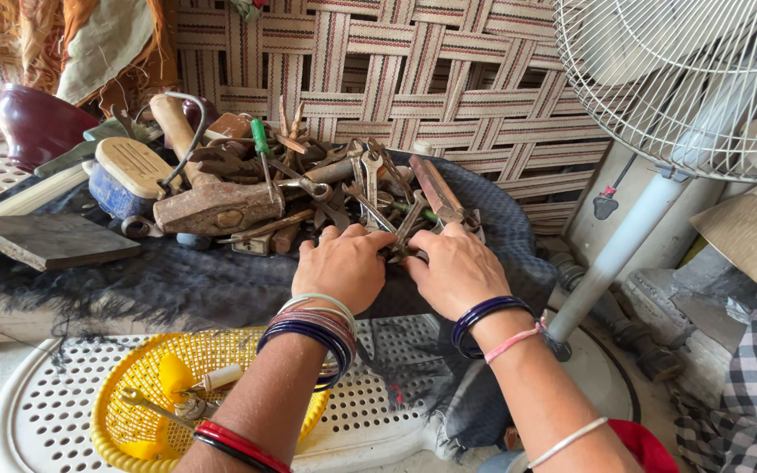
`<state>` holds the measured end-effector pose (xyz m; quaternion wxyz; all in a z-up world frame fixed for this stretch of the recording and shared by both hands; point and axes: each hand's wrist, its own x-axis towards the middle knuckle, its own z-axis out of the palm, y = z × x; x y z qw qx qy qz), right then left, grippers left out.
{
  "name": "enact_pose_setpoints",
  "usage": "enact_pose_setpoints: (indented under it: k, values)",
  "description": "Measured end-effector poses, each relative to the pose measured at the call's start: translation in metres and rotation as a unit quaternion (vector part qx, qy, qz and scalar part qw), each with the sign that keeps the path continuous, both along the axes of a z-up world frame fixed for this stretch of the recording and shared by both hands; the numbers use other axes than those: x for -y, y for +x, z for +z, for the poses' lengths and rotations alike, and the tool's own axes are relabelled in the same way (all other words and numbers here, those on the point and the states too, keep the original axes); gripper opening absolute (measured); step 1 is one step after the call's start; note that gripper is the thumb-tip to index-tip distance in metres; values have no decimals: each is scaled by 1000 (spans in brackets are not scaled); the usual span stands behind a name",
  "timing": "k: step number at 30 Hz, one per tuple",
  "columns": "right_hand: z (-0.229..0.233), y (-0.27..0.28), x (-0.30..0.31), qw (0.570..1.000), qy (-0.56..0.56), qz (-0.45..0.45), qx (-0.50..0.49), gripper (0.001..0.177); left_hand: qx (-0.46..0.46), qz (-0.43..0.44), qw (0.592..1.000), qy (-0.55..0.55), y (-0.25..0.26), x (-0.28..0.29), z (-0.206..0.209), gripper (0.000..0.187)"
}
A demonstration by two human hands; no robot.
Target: The person sorts a pile of metal tools on a table, picking up wrenches and other items one by one and placing them into a yellow basket. The hands repeatedly reach into the pile, select individual tools, and transfer them to the basket.
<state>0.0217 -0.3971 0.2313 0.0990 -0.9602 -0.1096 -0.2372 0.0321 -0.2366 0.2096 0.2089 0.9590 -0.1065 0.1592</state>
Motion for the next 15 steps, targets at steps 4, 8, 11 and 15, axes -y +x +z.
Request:
enact_pose_setpoints:
  k: [4,8,11,15]
  values:
    - [0,1,-4,1000,13,-19,22,28,12,0,1000,-3,0,0,0,43]
    - [-5,10,3,997,46,-22,62,28,12,0,1000,5,-1,0,1,43]
    - [-12,16,14,993,83,-16,79,25,5,5,1000,14,-1,1,2,43]
    - [-22,22,23,980,164,-8,115,17,13,3,1000,15,-2,1,2,42]
